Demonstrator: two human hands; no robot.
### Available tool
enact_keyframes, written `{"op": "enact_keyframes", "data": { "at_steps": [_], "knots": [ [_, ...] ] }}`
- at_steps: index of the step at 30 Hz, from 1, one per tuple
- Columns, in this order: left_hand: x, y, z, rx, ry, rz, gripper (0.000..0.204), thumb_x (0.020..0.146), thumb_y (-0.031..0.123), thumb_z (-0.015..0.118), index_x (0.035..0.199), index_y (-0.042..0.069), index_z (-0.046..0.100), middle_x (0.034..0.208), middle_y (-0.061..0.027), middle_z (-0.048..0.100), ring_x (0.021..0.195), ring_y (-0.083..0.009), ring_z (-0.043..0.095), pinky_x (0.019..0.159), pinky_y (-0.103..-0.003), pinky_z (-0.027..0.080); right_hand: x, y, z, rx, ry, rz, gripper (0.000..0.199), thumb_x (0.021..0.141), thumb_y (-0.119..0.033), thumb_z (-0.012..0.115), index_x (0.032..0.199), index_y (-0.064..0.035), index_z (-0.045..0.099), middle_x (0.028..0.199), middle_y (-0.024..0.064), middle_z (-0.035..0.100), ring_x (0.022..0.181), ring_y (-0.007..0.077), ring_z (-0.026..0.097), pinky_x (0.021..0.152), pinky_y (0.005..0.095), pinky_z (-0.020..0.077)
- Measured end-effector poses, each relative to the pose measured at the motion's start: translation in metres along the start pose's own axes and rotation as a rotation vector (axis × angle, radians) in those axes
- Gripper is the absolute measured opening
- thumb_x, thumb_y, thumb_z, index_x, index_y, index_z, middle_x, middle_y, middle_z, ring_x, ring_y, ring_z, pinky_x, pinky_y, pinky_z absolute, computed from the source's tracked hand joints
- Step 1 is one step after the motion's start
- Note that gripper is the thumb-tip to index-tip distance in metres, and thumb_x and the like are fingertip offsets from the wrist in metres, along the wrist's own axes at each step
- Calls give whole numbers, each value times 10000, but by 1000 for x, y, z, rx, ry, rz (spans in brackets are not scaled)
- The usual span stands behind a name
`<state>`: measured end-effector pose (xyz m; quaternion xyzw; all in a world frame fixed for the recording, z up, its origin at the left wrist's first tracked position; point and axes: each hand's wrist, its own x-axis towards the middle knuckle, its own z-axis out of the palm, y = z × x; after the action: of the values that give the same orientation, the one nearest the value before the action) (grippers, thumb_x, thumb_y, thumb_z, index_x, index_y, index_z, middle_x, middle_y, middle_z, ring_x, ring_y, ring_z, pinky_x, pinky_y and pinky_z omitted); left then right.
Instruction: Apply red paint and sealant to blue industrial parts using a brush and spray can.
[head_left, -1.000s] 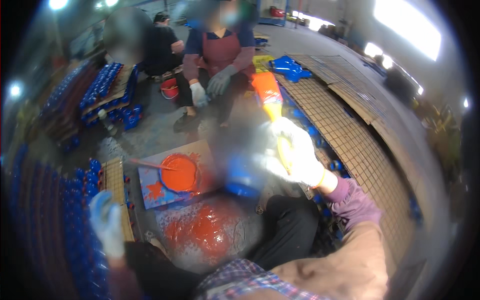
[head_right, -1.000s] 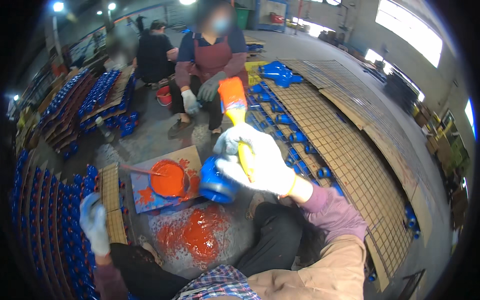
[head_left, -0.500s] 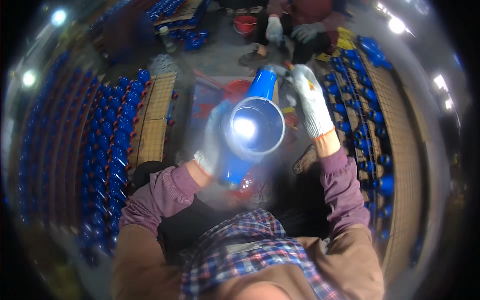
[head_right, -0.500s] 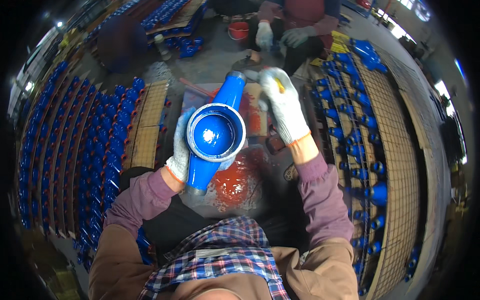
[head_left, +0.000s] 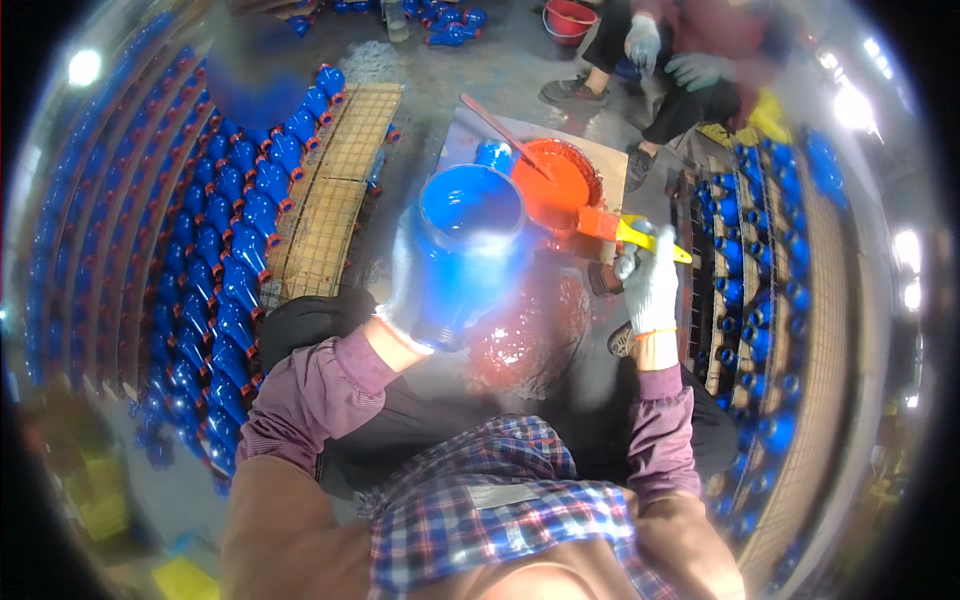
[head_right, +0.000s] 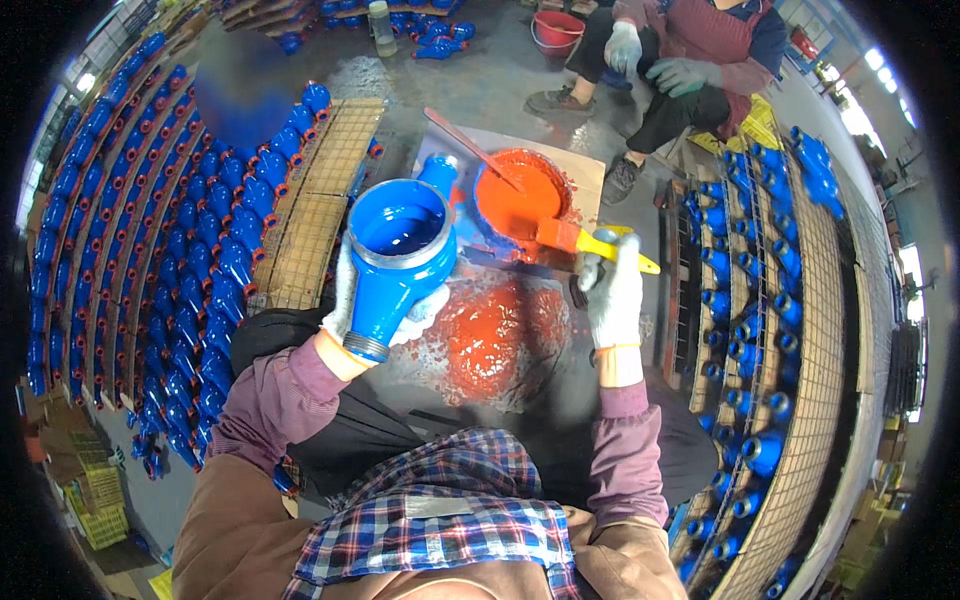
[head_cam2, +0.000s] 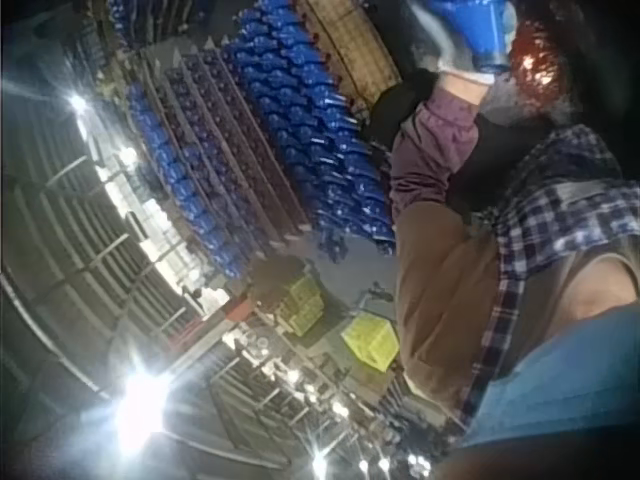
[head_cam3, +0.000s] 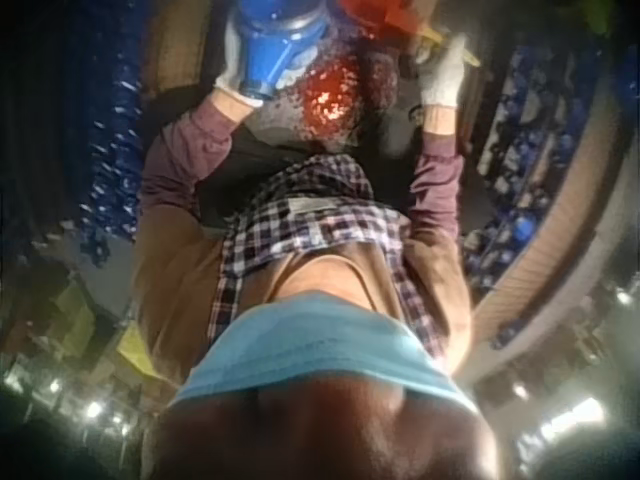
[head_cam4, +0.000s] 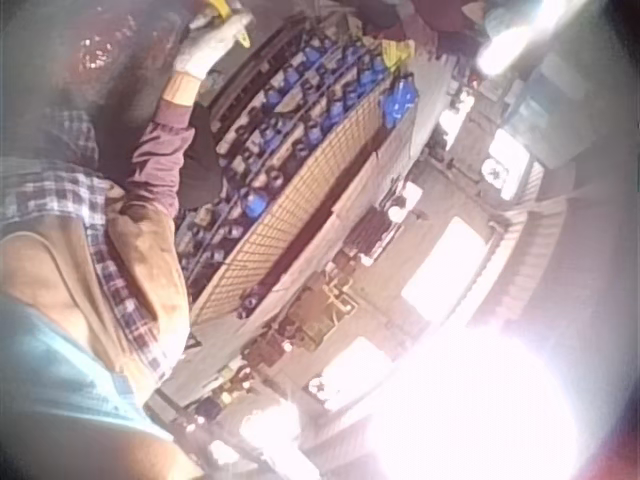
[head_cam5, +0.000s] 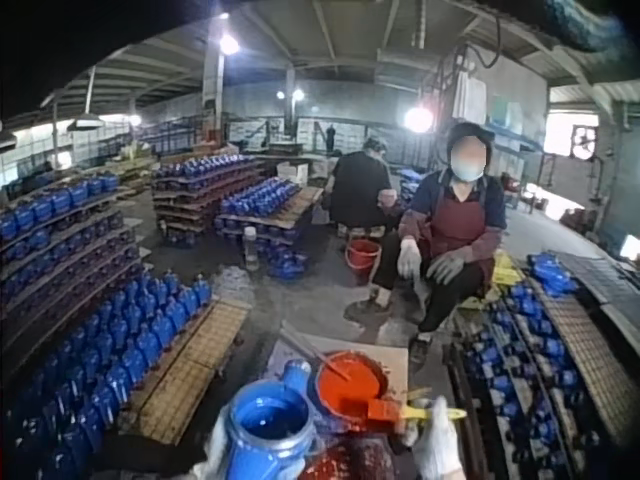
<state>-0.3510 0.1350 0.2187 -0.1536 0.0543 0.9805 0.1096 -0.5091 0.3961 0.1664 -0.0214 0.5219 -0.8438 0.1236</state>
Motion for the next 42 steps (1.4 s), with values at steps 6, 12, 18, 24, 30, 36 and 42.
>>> {"op": "enact_keyframes", "data": {
  "at_steps": [6, 12, 18, 24, 30, 36, 42],
  "knots": [
    [1, 16, -15, 48, -36, 41, 938, 872, 789, 521, 1463, 63, 462, 1321, -221, 621, 1006, -415, 684, 768, -492, 622, 23, 18, 6, -571, 88, -199, 277, 978, -190, 693, 1176, 3, 676, 918, 25, 678, 746, 74, 588, 664, 246, 476],
    [1, 22, -18, 286, 142, 258, 814, 928, 730, 492, 1442, 99, 480, 1294, -200, 636, 1018, -354, 696, 794, -490, 623, 50, 57, 8, -1038, 86, -518, 289, 943, -296, 713, 1105, -58, 700, 935, 154, 727, 861, 315, 710, 784, 386, 546],
    [-5, 52, 0, 317, 84, 484, 671, 989, 567, 512, 1426, 59, 495, 1335, -199, 626, 1148, -373, 651, 970, -544, 555, 63, 73, 16, -1168, 14, -561, 294, 943, -344, 710, 1050, -72, 681, 889, 155, 717, 819, 349, 701, 746, 414, 544],
    [-18, 65, 10, 231, -273, 346, 564, 1011, 395, 536, 1439, 31, 485, 1408, -179, 577, 1317, -312, 544, 1130, -524, 421, 50, 59, 2, -1181, 140, -477, 356, 952, -380, 698, 1044, -36, 673, 883, 192, 710, 836, 369, 697, 759, 431, 535],
    [-25, 19, 13, 973, 16, 752, 623, 822, 161, 765, 1385, 64, 519, 1239, -61, 638, 1091, -202, 654, 969, -349, 550, 33, 51, -18, -720, 176, -322, 279, 1021, -270, 641, 1062, 1, 698, 832, 52, 702, 714, 115, 630, 653, 272, 496],
    [-10, 7, 3, 2117, -513, 1415, 694, 678, 267, 869, 1286, 54, 613, 1198, -152, 611, 1069, -368, 606, 900, -471, 528, -2, 26, -38, -305, 182, 111, 305, 1038, -349, 622, 1034, -51, 681, 761, 18, 669, 609, 67, 573, 549, 221, 425],
    [-10, -20, -28, 2532, -928, 1332, 536, 813, 360, 779, 1307, 295, 580, 1342, -115, 479, 1182, -465, 550, 861, -590, 586, -28, -21, -12, -536, -23, 61, 405, 1067, -423, 542, 1097, -49, 695, 698, -27, 608, 600, 44, 517, 551, 213, 385]
  ]
}}
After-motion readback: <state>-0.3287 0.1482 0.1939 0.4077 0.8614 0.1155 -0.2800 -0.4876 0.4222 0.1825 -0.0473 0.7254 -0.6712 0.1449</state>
